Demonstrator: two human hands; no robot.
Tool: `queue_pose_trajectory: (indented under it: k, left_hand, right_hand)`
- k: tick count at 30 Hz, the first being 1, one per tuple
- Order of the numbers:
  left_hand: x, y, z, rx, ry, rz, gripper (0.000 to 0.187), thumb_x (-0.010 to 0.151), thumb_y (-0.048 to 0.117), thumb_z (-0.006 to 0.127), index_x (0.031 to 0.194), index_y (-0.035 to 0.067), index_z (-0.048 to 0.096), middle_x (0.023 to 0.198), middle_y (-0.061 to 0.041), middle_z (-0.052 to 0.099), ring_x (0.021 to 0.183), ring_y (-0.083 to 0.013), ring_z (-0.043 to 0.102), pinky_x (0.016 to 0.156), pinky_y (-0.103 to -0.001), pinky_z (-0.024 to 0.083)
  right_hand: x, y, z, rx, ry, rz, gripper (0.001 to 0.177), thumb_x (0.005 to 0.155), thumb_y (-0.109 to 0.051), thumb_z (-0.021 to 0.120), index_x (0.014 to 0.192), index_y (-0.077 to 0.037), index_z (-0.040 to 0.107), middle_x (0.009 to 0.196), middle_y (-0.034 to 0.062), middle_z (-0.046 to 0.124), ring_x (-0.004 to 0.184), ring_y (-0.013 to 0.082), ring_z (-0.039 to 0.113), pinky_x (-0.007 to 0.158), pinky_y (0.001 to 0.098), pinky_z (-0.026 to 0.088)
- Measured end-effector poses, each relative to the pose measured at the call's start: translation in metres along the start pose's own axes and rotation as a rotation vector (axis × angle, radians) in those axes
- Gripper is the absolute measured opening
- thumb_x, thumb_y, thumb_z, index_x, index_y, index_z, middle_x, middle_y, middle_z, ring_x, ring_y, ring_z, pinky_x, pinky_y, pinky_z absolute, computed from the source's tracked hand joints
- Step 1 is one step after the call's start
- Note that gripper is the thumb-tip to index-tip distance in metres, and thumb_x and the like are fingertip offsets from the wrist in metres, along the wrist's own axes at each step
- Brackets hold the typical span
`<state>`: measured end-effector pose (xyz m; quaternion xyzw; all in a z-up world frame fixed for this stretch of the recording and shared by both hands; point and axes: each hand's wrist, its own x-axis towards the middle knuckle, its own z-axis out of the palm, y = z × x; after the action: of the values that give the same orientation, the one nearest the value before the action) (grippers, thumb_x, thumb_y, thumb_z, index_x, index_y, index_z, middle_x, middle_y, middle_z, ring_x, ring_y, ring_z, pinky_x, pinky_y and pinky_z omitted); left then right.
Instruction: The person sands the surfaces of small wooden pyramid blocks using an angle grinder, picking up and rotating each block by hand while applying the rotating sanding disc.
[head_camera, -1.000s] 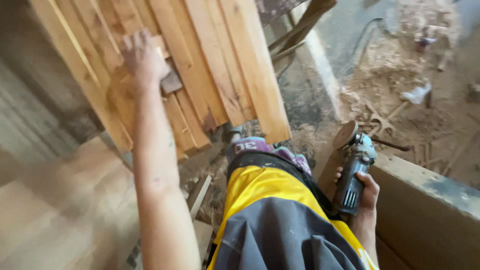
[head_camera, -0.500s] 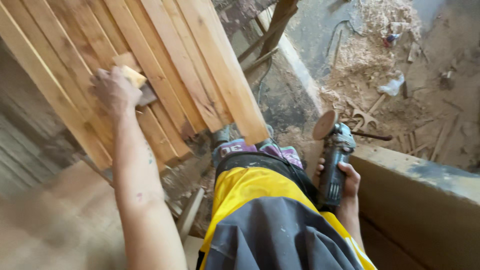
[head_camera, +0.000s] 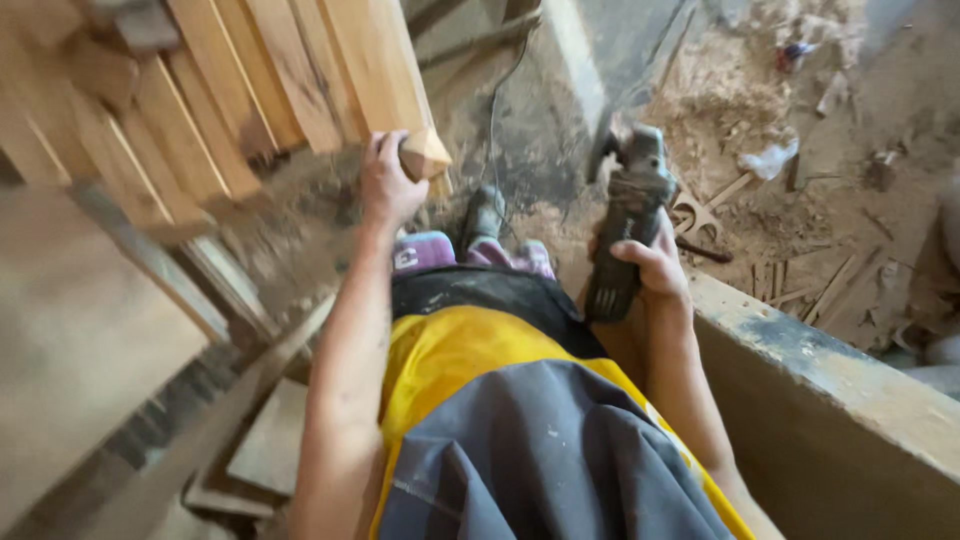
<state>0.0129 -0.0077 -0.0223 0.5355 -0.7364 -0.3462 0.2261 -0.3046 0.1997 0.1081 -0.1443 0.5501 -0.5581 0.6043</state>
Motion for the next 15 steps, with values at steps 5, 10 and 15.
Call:
queue_pose_trajectory:
  k: [5,10,15]
  left_hand:
    - [-0.017,0.011,0.018,0.143,0.170,-0.026,0.075,0.062,0.019,0.088,0.130,0.005,0.060,0.126,-0.017,0.054,0.120,-0.0386,0.050,0.102,-0.052,0.042]
    - [-0.017,0.008,0.008,0.159,0.091,-0.136,0.066,0.060,0.023,0.089,0.121,0.010,0.066,0.129,-0.011,0.052,0.124,-0.0361,0.046,0.105,-0.053,0.039]
    - [-0.021,-0.003,0.002,0.154,0.088,-0.037,0.068,0.060,0.023,0.093,0.124,0.017,0.071,0.132,-0.007,0.052,0.128,-0.0351,0.042,0.107,-0.052,0.039]
  right_hand:
    - [0.017,0.010,0.012,-0.195,-0.082,0.040,0.067,0.070,0.003,0.071,0.132,0.000,0.047,0.102,0.0177,0.068,0.084,0.0298,0.072,0.076,0.0431,0.062]
    - [0.031,0.035,0.040,-0.533,-0.101,-0.138,0.079,0.069,-0.004,0.079,0.140,-0.001,0.044,0.111,0.0154,0.062,0.096,0.0293,0.064,0.085,0.0425,0.057]
    - [0.049,0.060,0.057,-1.167,0.009,-0.272,0.076,0.071,-0.017,0.087,0.131,0.001,0.044,0.109,0.0241,0.063,0.100,0.0390,0.064,0.089,0.0478,0.054]
